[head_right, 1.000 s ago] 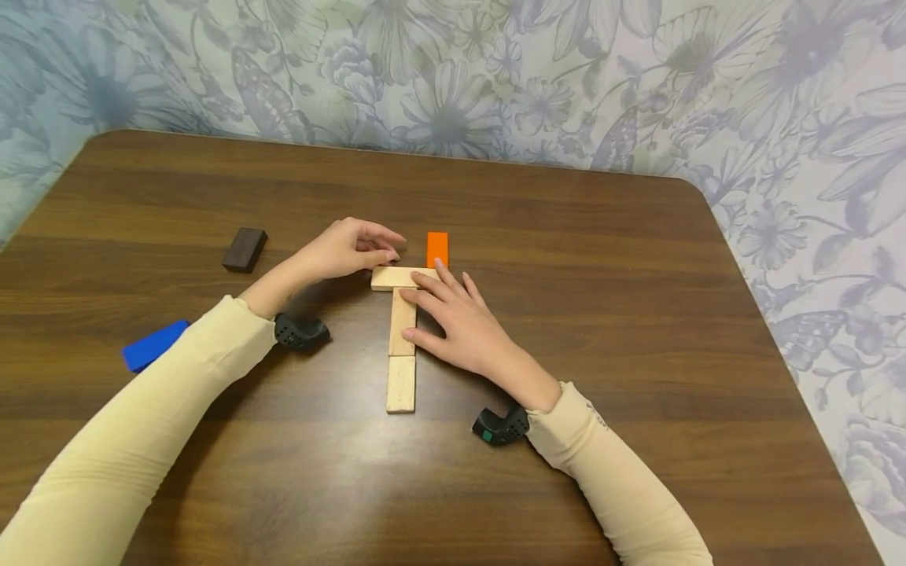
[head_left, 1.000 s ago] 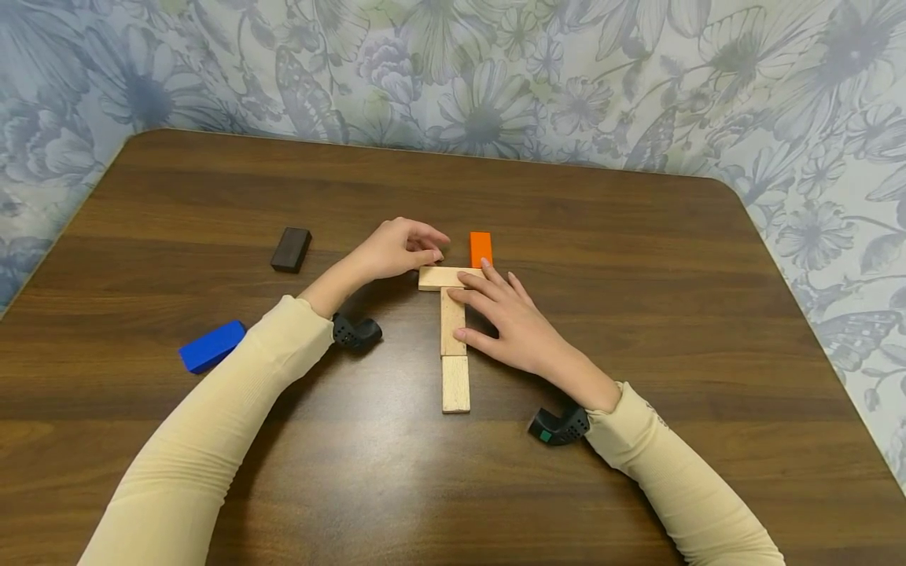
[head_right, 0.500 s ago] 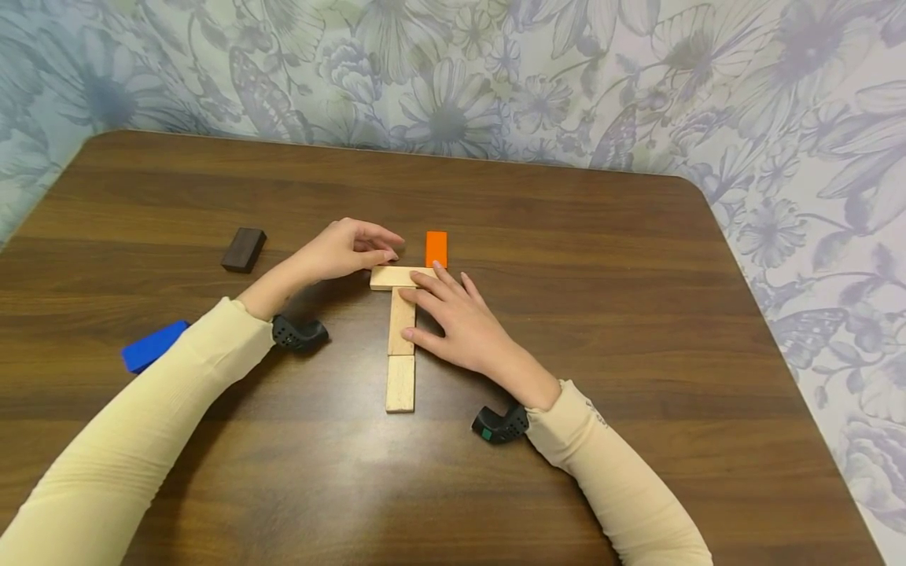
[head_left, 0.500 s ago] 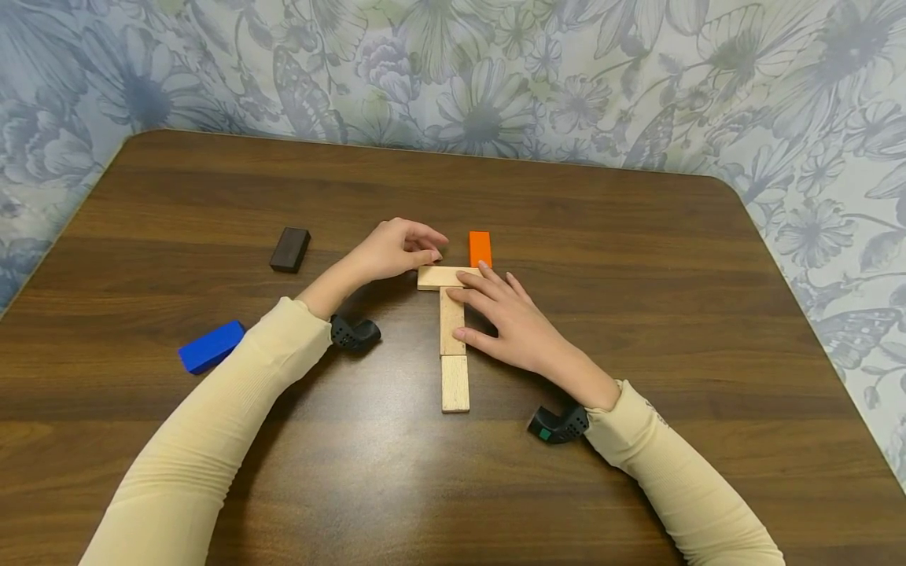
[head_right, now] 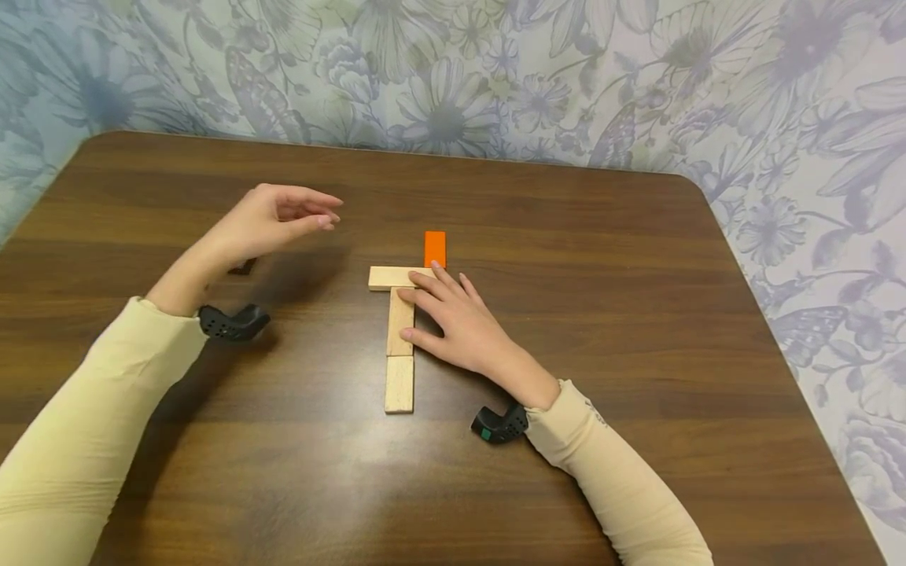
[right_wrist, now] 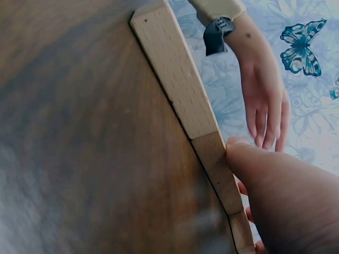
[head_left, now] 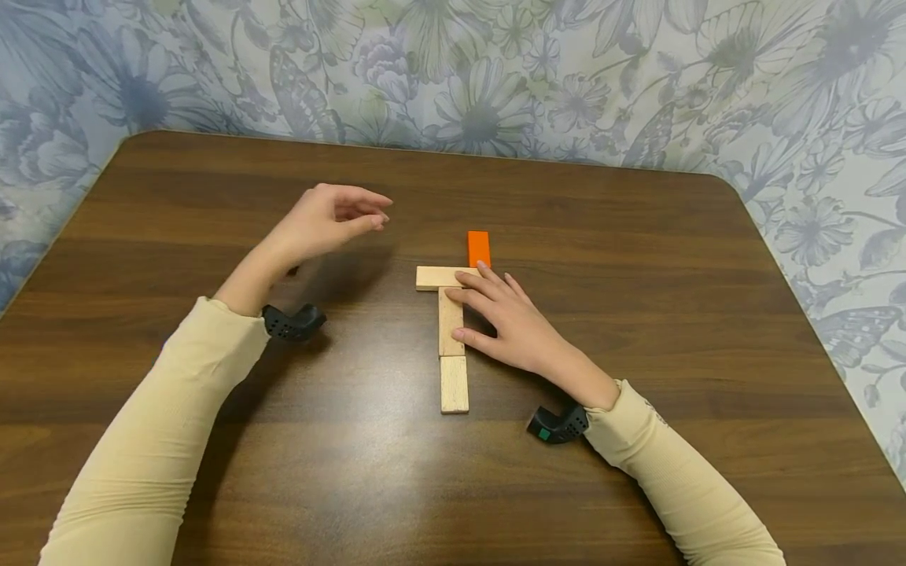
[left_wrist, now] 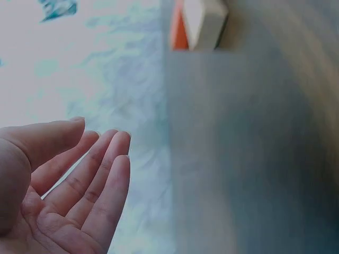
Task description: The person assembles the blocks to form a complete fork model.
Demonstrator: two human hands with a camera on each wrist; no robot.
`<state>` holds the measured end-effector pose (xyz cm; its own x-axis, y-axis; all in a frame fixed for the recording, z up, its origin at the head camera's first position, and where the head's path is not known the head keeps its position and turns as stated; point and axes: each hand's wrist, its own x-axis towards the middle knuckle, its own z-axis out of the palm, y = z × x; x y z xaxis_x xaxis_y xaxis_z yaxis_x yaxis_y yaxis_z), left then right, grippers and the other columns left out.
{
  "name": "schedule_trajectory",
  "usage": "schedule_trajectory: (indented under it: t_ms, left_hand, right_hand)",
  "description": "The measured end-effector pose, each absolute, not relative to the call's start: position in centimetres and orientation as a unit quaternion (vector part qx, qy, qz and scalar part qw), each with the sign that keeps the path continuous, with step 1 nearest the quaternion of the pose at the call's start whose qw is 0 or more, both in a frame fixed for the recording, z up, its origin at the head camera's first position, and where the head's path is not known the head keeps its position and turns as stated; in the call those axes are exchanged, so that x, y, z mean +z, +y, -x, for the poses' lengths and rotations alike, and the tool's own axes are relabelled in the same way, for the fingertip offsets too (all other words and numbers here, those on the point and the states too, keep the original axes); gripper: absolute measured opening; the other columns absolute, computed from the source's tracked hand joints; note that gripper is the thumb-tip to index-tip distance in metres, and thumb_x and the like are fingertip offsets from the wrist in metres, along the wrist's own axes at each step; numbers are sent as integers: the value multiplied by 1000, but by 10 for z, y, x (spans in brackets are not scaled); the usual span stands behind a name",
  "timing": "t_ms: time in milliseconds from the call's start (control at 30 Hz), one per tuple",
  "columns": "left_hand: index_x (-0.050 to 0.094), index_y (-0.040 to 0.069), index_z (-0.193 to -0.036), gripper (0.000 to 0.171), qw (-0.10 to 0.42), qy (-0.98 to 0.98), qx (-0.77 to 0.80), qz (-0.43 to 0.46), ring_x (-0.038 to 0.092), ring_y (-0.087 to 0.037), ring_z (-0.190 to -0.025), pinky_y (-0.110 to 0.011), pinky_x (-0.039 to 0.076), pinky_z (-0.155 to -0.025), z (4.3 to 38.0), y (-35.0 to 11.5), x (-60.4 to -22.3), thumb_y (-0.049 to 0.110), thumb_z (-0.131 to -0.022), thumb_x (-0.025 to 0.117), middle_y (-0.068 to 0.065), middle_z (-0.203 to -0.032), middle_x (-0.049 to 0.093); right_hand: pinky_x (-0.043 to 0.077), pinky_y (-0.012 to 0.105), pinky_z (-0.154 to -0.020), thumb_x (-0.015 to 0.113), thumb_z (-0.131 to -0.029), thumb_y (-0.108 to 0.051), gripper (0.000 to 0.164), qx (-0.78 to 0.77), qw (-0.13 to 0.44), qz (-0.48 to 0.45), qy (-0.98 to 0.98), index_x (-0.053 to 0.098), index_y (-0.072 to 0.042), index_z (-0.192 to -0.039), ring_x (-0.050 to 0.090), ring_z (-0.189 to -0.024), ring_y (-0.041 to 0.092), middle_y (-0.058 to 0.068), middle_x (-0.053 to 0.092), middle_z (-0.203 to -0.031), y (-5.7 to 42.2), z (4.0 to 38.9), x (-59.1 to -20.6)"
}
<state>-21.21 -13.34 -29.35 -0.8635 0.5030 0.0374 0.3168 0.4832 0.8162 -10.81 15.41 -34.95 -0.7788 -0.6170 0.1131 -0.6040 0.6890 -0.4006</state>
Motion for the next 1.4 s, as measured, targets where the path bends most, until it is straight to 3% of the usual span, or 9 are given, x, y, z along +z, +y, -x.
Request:
schedule_trajectory:
  t_ms: [233, 433, 700, 967, 1200, 1400]
  left_hand:
    - [58, 6, -127, 38, 93, 836, 502, -200, 62, -10, -96, -18, 47, -77, 199, -192, -277, 21, -93, 61, -7, -110, 65]
    - [56, 5, -129, 37, 101, 803, 562, -171, 62, -12, -99, -16, 46, -81, 179, -242, -291, 12, -93, 60, -3, -111, 66]
    - [51, 5, -134, 42, 114, 845, 502, -145, 56, -5, -108, -9, 41, -81, 134, -286, -313, 12, -94, 58, -2, -123, 59]
    - [30, 15, -148, 72, 171, 851, 452, -206, 33, 4, -126, -8, 35, -88, 103, -308, -327, 2, -87, 66, -5, -149, 30]
    - [33, 17, -147, 84, 169, 858, 417, -248, 27, 6, -128, -6, 28, -92, 94, -302, -335, 3, -77, 76, -4, -148, 32]
    - [38, 15, -145, 87, 129, 873, 374, -286, 25, 3, -130, -5, 23, -91, 93, -301, -342, 4, -70, 82, -3, -147, 35]
  right_hand:
    - [9, 54, -107, 50, -94, -48, 55, -219, 17, 332, 917, 45, -19, -140, 7, -140, 21, 1, 29, -149, 152, 108, -351]
    - [9, 55, -107, 50, -94, -48, 56, -219, 18, 335, 916, 44, -18, -141, 7, -140, 22, 1, 28, -150, 151, 108, -352]
    - [11, 55, -107, 50, -94, -49, 56, -219, 17, 332, 918, 43, -19, -142, 7, -140, 21, 0, 27, -150, 154, 106, -354]
    - [11, 56, -106, 51, -94, -48, 56, -227, 16, 330, 916, 43, -19, -142, 6, -140, 22, 0, 27, -150, 154, 106, -352]
    - [11, 58, -105, 51, -94, -48, 56, -234, 16, 332, 914, 42, -20, -142, 6, -140, 22, 0, 26, -150, 154, 106, -354]
    - [11, 58, -106, 51, -94, -47, 56, -234, 16, 331, 914, 43, -20, -142, 6, -140, 22, 0, 27, -150, 154, 106, -353]
